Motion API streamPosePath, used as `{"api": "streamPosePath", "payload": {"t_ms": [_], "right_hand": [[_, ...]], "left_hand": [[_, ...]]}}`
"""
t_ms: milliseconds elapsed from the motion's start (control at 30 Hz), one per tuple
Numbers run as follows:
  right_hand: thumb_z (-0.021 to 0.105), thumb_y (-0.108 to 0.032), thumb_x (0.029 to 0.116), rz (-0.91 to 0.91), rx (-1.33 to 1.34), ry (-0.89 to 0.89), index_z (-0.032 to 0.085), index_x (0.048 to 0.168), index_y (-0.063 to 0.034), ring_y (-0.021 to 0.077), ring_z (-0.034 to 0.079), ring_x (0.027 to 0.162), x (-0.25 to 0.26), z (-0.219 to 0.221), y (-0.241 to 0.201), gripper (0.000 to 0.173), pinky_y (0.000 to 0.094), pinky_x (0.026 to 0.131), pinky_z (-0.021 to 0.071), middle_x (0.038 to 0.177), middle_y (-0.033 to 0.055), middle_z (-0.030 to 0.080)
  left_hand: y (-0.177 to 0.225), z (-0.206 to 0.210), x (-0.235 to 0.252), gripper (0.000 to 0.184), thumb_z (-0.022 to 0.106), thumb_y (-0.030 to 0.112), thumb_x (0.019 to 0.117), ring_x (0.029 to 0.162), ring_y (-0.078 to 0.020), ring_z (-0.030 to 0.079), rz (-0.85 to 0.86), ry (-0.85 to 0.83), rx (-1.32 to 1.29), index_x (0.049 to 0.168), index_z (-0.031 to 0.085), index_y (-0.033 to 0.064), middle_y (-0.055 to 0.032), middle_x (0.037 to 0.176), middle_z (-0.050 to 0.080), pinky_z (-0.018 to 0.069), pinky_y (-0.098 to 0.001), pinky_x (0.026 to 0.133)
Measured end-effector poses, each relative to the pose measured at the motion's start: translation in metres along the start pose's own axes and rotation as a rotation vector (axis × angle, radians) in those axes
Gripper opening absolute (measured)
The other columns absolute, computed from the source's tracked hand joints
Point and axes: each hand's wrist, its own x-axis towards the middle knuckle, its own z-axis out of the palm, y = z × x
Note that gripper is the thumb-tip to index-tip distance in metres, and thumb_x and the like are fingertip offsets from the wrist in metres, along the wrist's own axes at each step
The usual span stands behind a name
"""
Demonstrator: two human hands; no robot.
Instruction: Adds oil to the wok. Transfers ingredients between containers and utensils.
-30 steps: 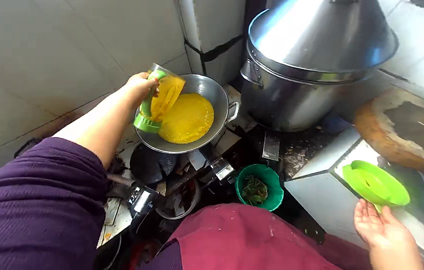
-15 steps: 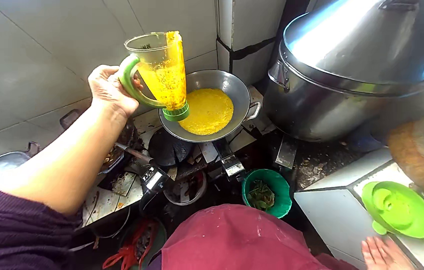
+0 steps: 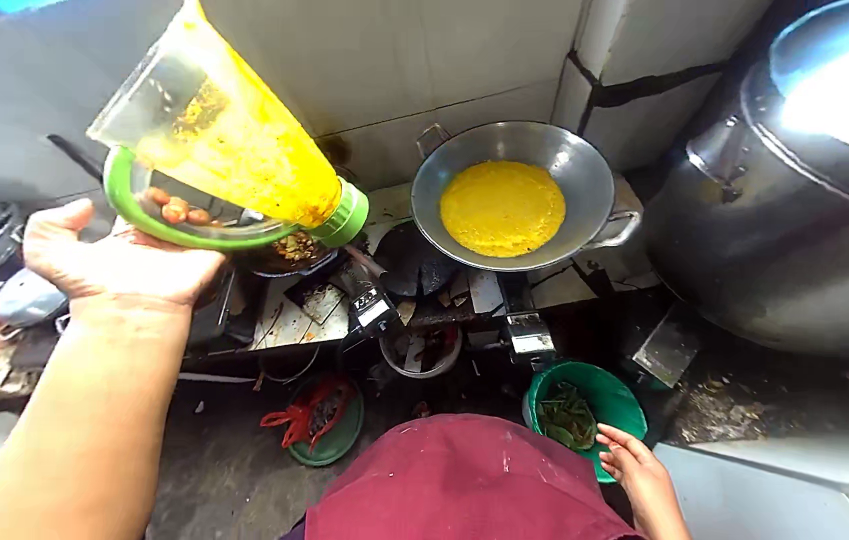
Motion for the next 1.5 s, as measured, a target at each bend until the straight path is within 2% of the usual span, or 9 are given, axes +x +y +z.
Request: {"api": "streamPosePath", "payload": {"t_ms": [167,367,567,767,867,1000,1200,1367,1500], "right_hand": [[0.051,-0.01,0.106,-0.211,-0.732,-0.292,0.064,0.134,0.003,0.0418,0.06,0.128,0.021,0.023,-0.02,0.034,0.0561,0.111,0.045,0.134,0.0274,0.064],[0.05,-0.018,0.1075,-0.507,-0.858,-0.344,0.066,0.135,-0.0023,0.0391,0.06,0.13,0.053,0.113,-0.082,0.035,0.0568,0.112,0.0442,0.135,0.0235,0.065],[0.041,-0.031,0.1094,-0.785,-0.875,-0.453,0.05,0.151,-0.0014,0.0423,0.046,0.143,0.07,0.285,-0.215,0.052,0.0563,0.119,0.0368,0.151,0.0275,0.051],[0.058,-0.026,0.1068,-0.301,-0.947,-0.627,0.013,0.166,-0.0145,0.0393,0.065,0.118,0.051,0.466,-0.279,0.075,0.0534,0.096,0.056,0.148,0.0275,0.05],[0.055,-0.02,0.1076,-0.197,-1.007,-0.528,0.019,0.165,-0.015,0.0279,0.067,0.095,0.046,0.517,-0.285,0.068,0.0424,0.081,0.0551,0.133,0.022,0.062],[0.051,-0.017,0.1073,-0.372,-1.221,-0.381,0.055,0.149,-0.0107,0.0291,0.067,0.095,0.048,0.528,-0.333,0.042,0.0493,0.085,0.0532,0.122,0.018,0.069],[0.061,-0.022,0.1034,-0.647,-1.78,-0.135,0.069,0.136,-0.0194,0.0493,0.063,0.118,0.008,0.499,-0.456,0.034,0.0761,0.096,0.0434,0.123,0.0253,0.07],[0.054,-0.02,0.1087,-0.498,-1.928,-0.228,0.067,0.137,-0.0111,0.0379,0.067,0.099,-0.008,0.501,-0.489,0.032,0.0607,0.091,0.049,0.112,0.0217,0.072],[0.049,-0.027,0.1107,-0.312,-1.661,-0.427,0.062,0.14,-0.0113,0.0225,0.058,0.076,0.012,0.532,-0.434,0.035,0.0433,0.071,0.0494,0.108,0.0162,0.069]], "left_hand": [[0.043,-0.093,-0.032,0.048,0.013,0.041,0.099,0.072,-0.0128,0.059,0.279,0.061,0.154,0.09,0.056,0.0209,0.0033,0.076,0.057,0.0516,-0.0334,0.075],[0.051,-0.227,-0.049,0.043,0.018,0.024,0.0993,0.072,-0.0111,0.062,0.398,0.265,0.222,0.092,0.06,0.0145,0.0004,0.079,0.064,0.0525,-0.0261,0.07],[0.031,-0.326,-0.027,0.037,0.029,0.014,0.0955,0.071,-0.0076,0.066,0.32,0.353,0.245,0.089,0.065,0.013,0.0022,0.079,0.069,0.0555,-0.0209,0.069],[0.014,-0.381,0.023,0.022,0.046,0.008,0.0845,0.075,-0.0041,0.063,0.171,0.278,0.347,0.097,0.065,0.012,0.0055,0.084,0.067,0.0542,-0.0209,0.073],[0.008,-0.394,0.049,0.021,0.048,0.007,0.0843,0.078,-0.0042,0.063,0.096,0.182,0.384,0.097,0.063,0.0121,0.0059,0.086,0.066,0.0537,-0.0219,0.076],[0.005,-0.404,0.076,0.018,0.052,0.008,0.0863,0.083,-0.0062,0.064,0.014,0.092,0.467,0.101,0.062,0.0091,0.0042,0.09,0.066,0.0547,-0.0238,0.08],[-0.004,-0.413,0.092,0.018,0.057,0.015,0.0907,0.079,-0.0053,0.065,0.0,0.026,0.592,0.105,0.064,0.0072,0.0048,0.086,0.066,0.0552,-0.0216,0.076],[-0.004,-0.411,0.089,0.02,0.061,0.019,0.088,0.078,-0.006,0.067,0.008,0.025,0.607,0.104,0.065,0.0077,0.0043,0.086,0.067,0.0571,-0.0225,0.075],[-0.004,-0.403,0.087,0.025,0.058,0.014,0.0867,0.079,-0.0064,0.067,-0.002,0.032,0.585,0.109,0.063,0.0058,0.0041,0.088,0.068,0.0573,-0.0227,0.076]]}}
